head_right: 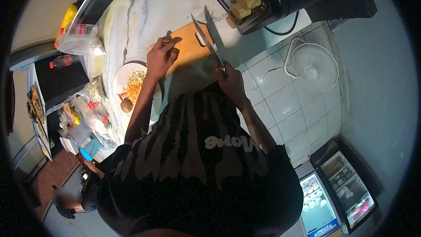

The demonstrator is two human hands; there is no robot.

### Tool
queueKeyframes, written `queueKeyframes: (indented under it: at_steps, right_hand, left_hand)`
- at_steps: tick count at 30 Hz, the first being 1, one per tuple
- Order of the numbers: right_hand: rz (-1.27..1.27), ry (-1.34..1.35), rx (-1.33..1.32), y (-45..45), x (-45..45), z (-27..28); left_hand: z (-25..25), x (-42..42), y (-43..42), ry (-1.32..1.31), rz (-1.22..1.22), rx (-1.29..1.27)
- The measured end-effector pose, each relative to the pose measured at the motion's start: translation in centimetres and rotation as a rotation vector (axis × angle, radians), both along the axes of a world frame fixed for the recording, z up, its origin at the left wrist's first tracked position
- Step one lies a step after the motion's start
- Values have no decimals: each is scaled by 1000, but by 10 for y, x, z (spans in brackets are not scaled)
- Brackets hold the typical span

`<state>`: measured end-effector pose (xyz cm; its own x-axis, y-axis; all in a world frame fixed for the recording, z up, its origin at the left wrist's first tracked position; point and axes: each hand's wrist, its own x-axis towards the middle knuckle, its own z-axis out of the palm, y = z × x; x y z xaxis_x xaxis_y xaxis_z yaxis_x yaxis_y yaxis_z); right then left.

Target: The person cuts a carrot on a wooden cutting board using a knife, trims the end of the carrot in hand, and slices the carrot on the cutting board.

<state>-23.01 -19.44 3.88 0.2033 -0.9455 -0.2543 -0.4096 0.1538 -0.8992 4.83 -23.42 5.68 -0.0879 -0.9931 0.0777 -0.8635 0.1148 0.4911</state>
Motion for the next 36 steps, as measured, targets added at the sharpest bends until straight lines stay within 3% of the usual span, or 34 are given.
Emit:
queueKeyframes:
  at_steps: [16,21,25,27,30,33,36]
  right_hand:
    - [19,58,19,-17,0,0]
    - [26,55,43,-15,-1,3]
    - [96,98,145,-9,6,12]
    - [129,97,-42,-3,12,5]
    - [150,9,-74,1,18,10]
    - [214,70,49,-3,18,22]
    - [219,78,-20,0,16,12]
  left_hand:
    - [-15,12,-1,-50,-103,-86]
    - [-19,0,5,24,103,-93]
    - [-15,-6,6,67,136,-71]
    - [-12,-7,7,110,155,-71]
    - [-14,-6,6,101,137,-91]
    - [-10,-9,6,135,183,-16]
    - [-15,-9,8,135,184,-91]
